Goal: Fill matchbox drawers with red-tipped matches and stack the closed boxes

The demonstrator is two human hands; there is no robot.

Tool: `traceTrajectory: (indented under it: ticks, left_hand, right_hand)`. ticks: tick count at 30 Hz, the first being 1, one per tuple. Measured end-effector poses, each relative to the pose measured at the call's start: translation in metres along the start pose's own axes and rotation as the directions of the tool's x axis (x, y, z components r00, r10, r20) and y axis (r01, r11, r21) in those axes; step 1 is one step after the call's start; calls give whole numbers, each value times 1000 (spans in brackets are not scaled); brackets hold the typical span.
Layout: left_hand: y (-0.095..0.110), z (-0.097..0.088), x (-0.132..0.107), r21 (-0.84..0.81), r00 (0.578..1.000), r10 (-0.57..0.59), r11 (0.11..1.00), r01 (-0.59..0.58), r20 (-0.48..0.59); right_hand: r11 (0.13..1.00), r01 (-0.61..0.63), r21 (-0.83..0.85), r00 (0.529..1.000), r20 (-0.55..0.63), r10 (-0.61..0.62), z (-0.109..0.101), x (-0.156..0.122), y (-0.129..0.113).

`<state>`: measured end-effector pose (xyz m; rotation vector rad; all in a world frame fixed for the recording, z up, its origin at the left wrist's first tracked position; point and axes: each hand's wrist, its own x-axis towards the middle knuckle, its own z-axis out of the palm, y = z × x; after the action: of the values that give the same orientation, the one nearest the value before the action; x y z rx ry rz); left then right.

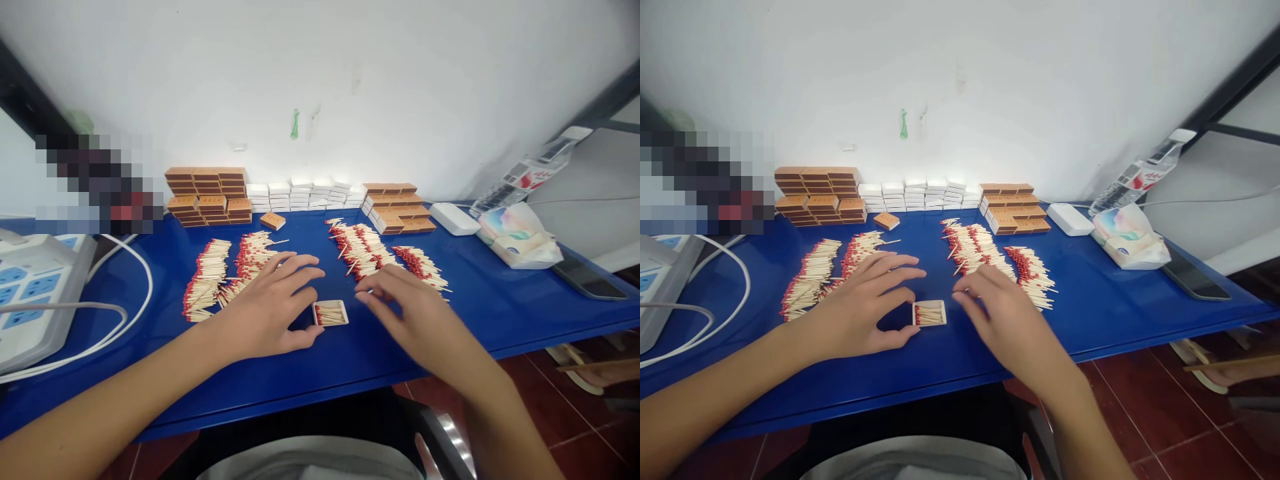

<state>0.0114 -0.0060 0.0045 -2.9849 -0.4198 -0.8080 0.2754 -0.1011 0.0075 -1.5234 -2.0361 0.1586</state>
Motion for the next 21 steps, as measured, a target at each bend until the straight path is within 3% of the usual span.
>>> traceTrajectory:
  ticks: [2,8,21]
  left_hand:
    - [-1,0,-1,-6,1000,-2,1000,2,4]
    - [-2,1,-1,-23,1000,-16,1000,17,14]
    - [-1,0,0,-21,1000,-17,1000,17,13]
  right_hand:
    - [997,-57,-45,998,-40,56,-11,-4,17]
    - [997,-81,-16,994,79,82,-17,-11,50]
    - [996,-79,-40,993,90,82,-5,-7,47]
